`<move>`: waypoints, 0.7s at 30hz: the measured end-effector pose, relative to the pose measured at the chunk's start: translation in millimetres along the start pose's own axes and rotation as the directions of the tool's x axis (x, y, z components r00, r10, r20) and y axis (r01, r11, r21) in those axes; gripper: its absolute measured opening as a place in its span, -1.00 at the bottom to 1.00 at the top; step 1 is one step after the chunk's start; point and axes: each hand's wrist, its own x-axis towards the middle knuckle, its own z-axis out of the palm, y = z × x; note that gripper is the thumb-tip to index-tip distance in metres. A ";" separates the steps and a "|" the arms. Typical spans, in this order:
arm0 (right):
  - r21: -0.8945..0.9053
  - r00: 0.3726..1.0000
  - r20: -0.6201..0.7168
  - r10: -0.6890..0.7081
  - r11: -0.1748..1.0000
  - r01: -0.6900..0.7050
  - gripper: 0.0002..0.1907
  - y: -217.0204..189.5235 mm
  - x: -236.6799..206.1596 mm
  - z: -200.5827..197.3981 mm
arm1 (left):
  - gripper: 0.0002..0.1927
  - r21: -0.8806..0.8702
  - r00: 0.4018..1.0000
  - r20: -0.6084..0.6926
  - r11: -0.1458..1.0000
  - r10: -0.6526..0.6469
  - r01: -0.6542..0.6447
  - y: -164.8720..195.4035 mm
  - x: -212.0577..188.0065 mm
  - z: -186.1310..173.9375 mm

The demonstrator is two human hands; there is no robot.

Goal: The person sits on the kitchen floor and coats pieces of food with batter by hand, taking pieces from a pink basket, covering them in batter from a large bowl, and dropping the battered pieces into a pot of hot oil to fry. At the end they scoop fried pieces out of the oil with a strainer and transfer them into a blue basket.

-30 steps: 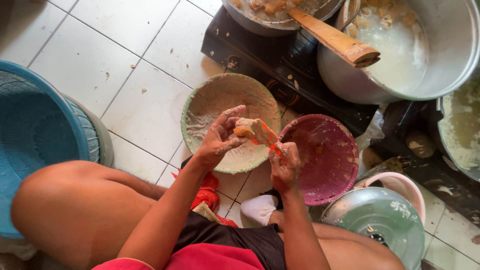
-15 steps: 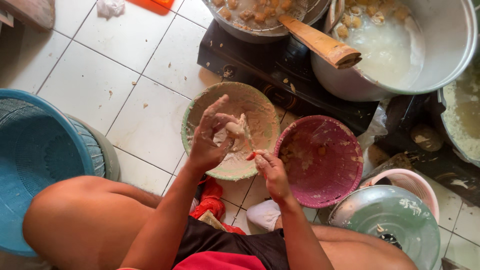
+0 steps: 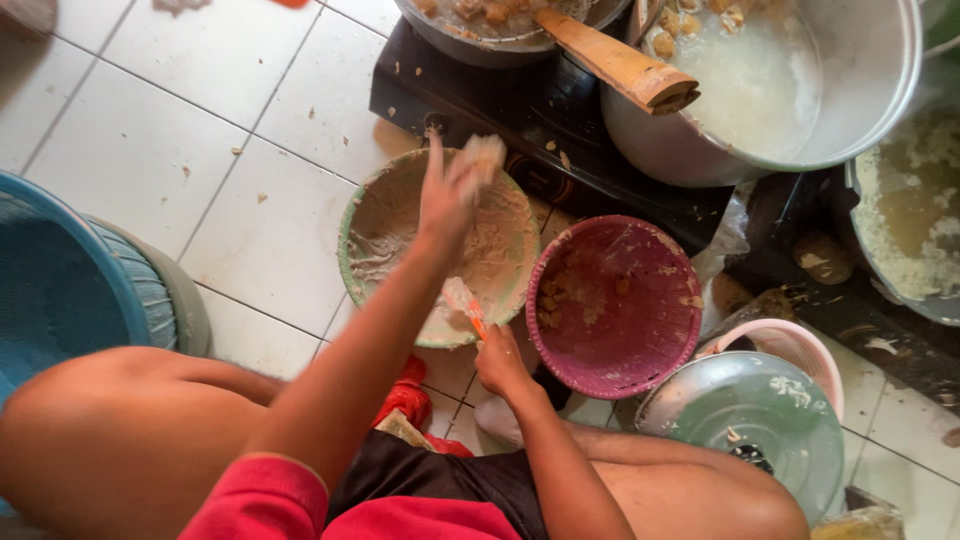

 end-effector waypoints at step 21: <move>0.490 0.867 -0.367 0.338 0.862 -0.129 -0.75 40.1 44.8 -129.8 | -0.03 0.490 0.658 -0.749 0.605 -0.077 0.628 -13.6 -79.6 -180.4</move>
